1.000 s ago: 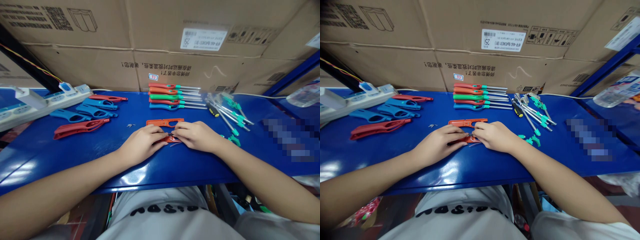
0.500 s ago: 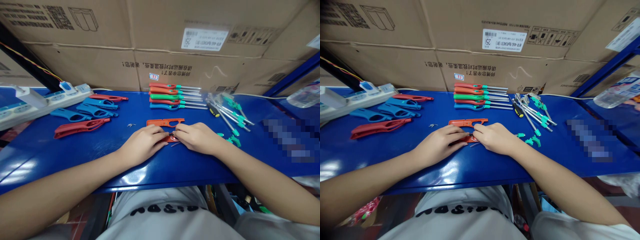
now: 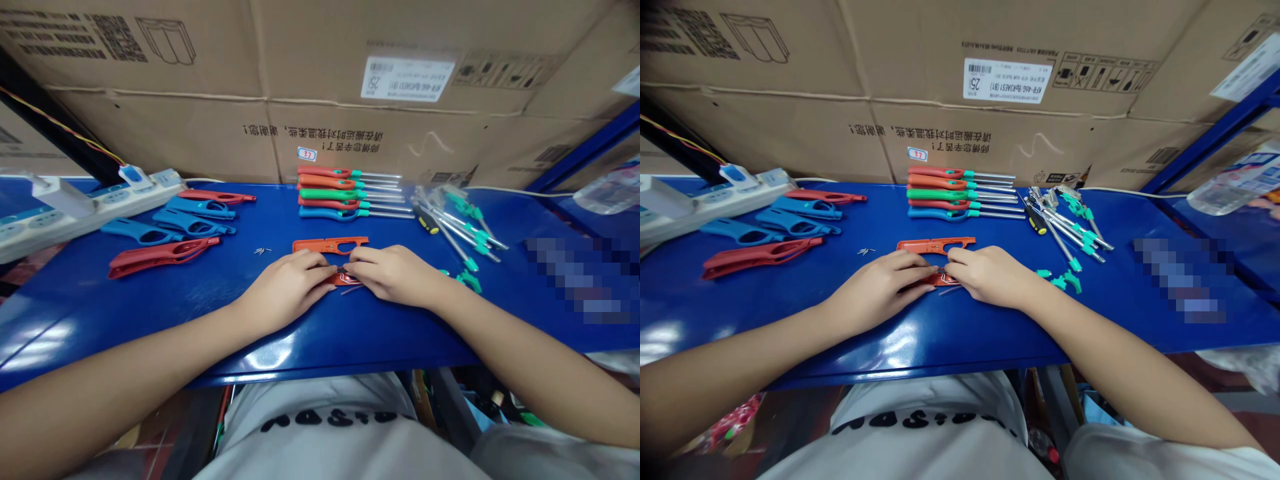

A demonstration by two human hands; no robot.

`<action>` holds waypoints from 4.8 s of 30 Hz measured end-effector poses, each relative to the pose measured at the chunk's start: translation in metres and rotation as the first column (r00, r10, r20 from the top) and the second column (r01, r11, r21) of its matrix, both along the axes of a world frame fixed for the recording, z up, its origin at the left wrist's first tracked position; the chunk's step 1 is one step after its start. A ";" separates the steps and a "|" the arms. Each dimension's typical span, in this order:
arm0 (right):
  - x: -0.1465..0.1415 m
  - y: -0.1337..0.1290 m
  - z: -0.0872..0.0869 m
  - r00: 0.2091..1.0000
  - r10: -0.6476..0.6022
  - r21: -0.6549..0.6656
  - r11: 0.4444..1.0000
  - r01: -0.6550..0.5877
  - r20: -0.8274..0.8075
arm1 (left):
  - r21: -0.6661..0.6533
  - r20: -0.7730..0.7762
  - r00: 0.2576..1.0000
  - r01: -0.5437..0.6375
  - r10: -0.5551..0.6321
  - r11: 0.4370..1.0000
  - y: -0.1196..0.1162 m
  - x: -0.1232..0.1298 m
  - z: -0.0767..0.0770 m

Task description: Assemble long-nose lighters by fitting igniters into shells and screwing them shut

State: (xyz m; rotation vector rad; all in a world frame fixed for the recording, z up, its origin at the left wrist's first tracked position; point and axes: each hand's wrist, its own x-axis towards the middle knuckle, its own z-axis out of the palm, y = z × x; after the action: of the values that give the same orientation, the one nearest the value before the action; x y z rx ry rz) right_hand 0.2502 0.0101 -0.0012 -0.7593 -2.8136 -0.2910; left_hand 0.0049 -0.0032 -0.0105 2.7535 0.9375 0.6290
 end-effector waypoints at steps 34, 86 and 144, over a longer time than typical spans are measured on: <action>-0.002 0.004 0.002 0.964 -0.132 -0.383 0.923 0.035 -0.231 | 0.074 -0.066 0.998 -0.013 0.018 0.997 -0.002 -0.001 -0.001; 0.019 0.020 0.028 0.730 -0.565 -0.722 0.677 0.144 -0.384 | 0.083 -0.165 0.986 -0.025 0.039 0.996 -0.006 -0.004 0.005; 0.015 0.007 0.023 0.983 -0.118 -0.553 0.833 0.020 -0.141 | 0.046 -0.101 0.994 -0.030 0.034 0.999 -0.002 -0.007 0.003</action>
State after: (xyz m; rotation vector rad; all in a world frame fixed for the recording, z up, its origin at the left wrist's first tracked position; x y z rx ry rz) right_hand 0.2652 0.0172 0.0222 -0.9406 -2.7143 0.5838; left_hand -0.0024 -0.0047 -0.0075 2.8384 1.0026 0.5254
